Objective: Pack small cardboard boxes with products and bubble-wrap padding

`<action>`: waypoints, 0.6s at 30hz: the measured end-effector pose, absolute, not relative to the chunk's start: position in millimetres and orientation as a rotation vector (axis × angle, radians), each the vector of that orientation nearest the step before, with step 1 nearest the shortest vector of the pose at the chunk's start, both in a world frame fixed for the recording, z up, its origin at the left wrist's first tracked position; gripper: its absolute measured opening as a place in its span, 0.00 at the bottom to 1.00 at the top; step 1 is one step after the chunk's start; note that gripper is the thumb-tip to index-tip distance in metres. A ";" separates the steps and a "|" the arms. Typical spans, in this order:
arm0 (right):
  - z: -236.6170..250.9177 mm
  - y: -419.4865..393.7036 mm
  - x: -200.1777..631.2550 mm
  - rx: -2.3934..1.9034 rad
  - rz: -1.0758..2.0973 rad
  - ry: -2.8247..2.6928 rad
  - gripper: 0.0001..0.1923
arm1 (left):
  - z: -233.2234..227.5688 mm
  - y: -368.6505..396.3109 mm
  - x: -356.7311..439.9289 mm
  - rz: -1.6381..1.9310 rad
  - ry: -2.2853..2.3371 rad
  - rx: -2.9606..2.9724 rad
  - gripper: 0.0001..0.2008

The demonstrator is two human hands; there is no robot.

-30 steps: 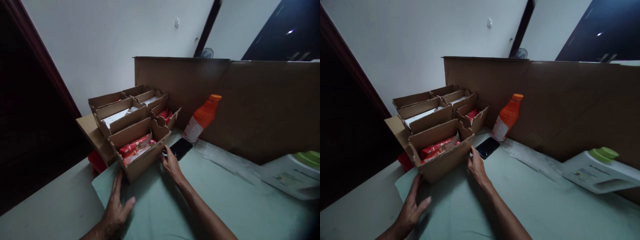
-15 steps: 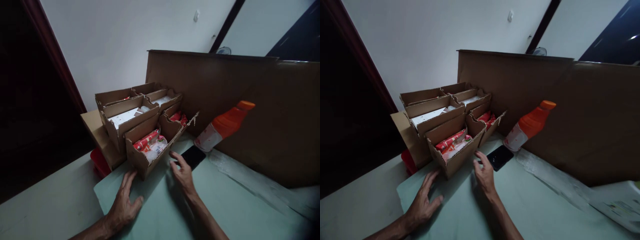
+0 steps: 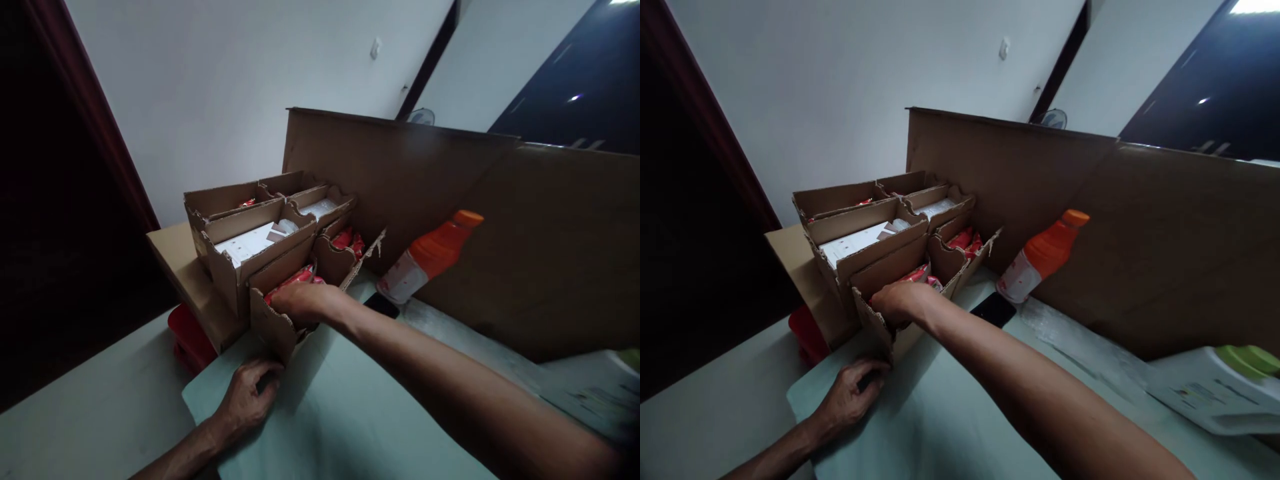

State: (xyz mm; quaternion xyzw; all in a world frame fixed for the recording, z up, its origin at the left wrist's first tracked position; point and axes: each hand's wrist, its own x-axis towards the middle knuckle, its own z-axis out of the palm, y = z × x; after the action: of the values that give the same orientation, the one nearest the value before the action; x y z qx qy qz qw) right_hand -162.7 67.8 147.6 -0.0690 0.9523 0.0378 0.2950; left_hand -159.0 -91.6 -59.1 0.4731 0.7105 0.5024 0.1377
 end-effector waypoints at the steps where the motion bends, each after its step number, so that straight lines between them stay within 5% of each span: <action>1: 142.3 63.2 -166.0 -0.174 0.102 2.536 0.11 | -60.1 -91.5 -160.0 1.459 2.055 1.381 0.13; 6: 175.3 79.4 -145.9 0.018 -0.015 2.718 0.10 | -68.5 -97.3 -163.0 1.499 2.035 1.395 0.12; 11: 235.9 152.6 -29.2 0.271 -1.163 3.132 0.09 | -83.9 -105.3 -173.4 1.473 2.012 1.289 0.11; 15: 203.5 202.4 95.1 1.101 -1.748 3.018 0.17 | -93.4 -110.4 -177.7 1.395 2.040 1.329 0.11; 18: 151.1 233.5 162.1 1.812 -1.725 2.801 0.24 | -94.6 -113.5 -176.3 1.397 2.064 1.342 0.10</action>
State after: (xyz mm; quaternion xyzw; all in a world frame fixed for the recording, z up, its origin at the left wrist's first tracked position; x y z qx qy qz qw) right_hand 162.1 233.5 151.1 0.4599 0.7110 -0.4378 -0.3020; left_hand -176.3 -113.5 -94.6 0.4685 0.7203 0.4875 0.1550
